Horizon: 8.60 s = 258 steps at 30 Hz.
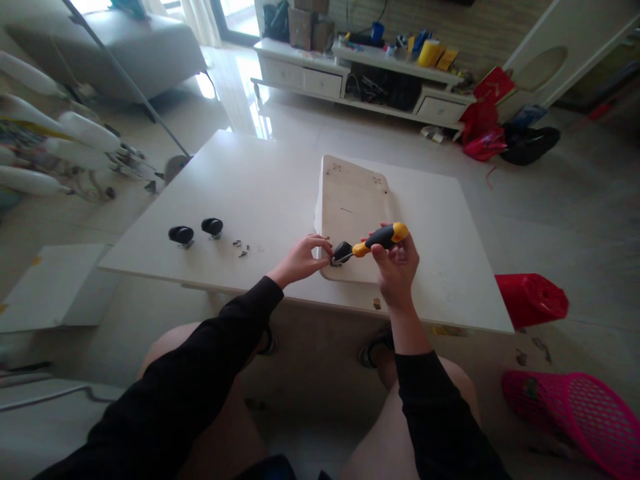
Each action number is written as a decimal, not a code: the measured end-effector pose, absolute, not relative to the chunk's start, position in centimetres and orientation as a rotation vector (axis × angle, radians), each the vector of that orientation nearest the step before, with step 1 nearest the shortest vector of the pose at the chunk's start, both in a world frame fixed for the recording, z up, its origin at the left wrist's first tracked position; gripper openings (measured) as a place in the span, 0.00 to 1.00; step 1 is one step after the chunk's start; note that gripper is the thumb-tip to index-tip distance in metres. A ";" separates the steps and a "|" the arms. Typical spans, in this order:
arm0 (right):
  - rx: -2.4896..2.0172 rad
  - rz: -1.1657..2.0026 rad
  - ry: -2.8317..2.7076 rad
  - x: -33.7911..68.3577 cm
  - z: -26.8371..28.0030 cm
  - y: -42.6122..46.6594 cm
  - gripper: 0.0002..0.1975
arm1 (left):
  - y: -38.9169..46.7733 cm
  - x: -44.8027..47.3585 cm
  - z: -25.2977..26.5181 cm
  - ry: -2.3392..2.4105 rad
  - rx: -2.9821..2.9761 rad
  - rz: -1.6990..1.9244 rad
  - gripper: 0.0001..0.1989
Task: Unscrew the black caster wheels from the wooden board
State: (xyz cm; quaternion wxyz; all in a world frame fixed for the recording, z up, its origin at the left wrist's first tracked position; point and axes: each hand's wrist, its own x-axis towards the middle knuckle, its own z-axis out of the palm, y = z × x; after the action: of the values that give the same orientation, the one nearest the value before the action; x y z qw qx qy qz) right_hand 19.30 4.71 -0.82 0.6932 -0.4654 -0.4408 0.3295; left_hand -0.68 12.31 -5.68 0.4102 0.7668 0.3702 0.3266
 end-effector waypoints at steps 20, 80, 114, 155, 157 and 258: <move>-0.988 0.601 -1.253 18.1 -0.2 5.8 0.23 | 11.7 1.4 -3.9 0.783 1.842 0.873 0.04; -1.037 0.404 -1.238 17.5 -2.1 6.4 0.25 | 12.1 1.8 -2.8 0.845 1.794 0.850 0.08; -1.054 0.421 -1.261 17.0 -1.2 6.1 0.26 | 12.6 2.0 -3.7 0.873 1.751 0.887 0.13; -1.069 0.341 -1.258 16.4 -0.9 6.1 0.24 | 12.6 0.8 -2.6 0.686 1.777 0.658 0.07; -1.048 0.368 -1.255 16.4 -1.1 6.1 0.24 | 12.6 0.7 -2.3 0.702 1.782 0.639 0.07; -1.140 0.381 -0.428 23.8 -0.7 5.9 0.27 | 17.7 -19.9 -7.2 2.004 1.702 0.486 0.09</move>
State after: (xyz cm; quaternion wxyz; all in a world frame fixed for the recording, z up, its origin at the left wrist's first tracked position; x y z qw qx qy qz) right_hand 23.81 5.92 -0.68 0.8034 -0.5319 -0.2000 0.1778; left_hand -19.88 17.67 -7.20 0.2316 0.6192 0.7292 0.1769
